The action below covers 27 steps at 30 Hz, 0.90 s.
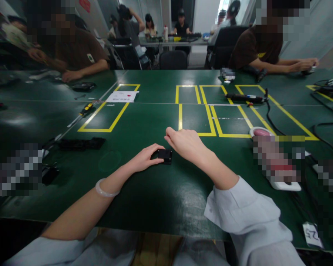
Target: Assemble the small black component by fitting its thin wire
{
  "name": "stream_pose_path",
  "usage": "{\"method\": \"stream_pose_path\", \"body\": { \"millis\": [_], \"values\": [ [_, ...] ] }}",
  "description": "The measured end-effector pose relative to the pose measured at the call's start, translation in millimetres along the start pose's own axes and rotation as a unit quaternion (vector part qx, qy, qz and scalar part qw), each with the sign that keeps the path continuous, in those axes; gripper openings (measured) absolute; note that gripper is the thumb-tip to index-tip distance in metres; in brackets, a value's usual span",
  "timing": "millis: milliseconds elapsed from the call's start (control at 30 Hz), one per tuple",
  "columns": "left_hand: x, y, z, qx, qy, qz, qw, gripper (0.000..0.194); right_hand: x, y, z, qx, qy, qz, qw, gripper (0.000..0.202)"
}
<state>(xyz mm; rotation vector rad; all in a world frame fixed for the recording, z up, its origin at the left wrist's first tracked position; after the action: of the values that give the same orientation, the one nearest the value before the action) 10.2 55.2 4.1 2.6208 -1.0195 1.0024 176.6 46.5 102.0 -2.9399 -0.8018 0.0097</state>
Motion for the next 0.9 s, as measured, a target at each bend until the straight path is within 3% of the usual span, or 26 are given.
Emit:
{"method": "stream_pose_path", "body": {
  "millis": [300, 667, 900],
  "values": [
    [0.2, -0.2, -0.4, 0.003, -0.009, 0.002, 1.000, 0.036, -4.5, 4.0, -4.3, 0.029, -0.054, -0.027, 0.998, 0.022],
    [-1.3, 0.1, 0.7, 0.003, -0.007, 0.005, 1.000, 0.037, -0.6, 0.3, 0.2, 0.003, -0.003, -0.001, 1.000, 0.031],
    [-1.1, -0.3, 0.6, 0.006, -0.009, 0.011, 1.000, 0.036, -4.0, 3.1, -2.6, 0.026, -0.054, -0.015, 0.998, 0.026]
  ]
}}
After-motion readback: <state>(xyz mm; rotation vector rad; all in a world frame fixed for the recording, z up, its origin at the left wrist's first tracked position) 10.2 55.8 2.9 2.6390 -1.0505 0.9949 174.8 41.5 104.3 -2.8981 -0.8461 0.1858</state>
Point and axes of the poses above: each hand's wrist, its own y-axis away from the middle knuckle, its own z-axis out of the palm, x = y × z, the point moved 4 cm from there along -y, towards the middle knuckle, and after that the axes turned 3 degrees about -z, right-handed, at the moved point
